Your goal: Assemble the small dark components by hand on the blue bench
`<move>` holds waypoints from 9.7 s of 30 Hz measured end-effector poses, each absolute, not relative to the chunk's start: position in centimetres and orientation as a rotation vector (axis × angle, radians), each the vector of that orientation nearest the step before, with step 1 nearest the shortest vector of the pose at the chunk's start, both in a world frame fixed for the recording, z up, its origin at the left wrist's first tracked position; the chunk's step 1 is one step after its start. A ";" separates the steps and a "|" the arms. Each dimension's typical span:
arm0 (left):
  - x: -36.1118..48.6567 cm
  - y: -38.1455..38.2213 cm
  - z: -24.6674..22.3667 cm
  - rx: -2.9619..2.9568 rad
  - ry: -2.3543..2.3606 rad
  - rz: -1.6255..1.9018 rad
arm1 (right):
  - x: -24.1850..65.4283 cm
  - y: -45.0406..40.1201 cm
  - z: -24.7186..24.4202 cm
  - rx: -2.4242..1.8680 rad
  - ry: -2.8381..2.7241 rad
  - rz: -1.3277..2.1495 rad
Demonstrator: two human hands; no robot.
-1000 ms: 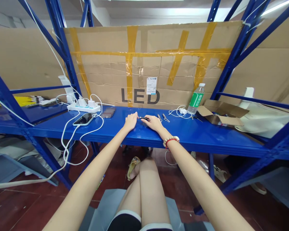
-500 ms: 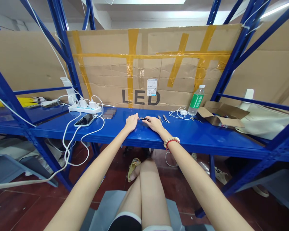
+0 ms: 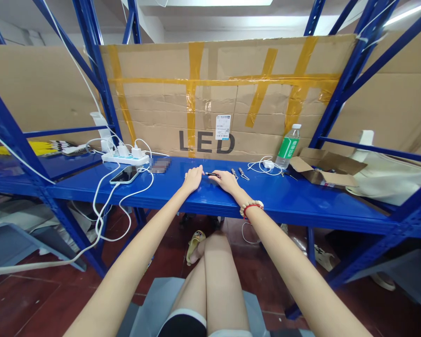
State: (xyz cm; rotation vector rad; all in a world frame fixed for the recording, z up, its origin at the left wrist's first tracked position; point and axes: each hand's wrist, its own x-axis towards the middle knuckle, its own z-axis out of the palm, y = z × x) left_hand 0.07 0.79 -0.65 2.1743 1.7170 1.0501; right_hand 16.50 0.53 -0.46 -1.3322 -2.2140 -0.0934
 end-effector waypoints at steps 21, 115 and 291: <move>0.0 0.8 -0.6 2.214 1.717 1.028 | 16.4 0.3 -0.3 -1.360 -2.198 -0.069; 0.0 0.6 -0.5 2.134 1.715 1.073 | 16.3 0.1 -0.3 -1.352 -2.217 -0.112; -0.2 1.7 -1.0 2.164 1.688 1.103 | 16.2 -0.2 0.0 -1.358 -2.208 -0.113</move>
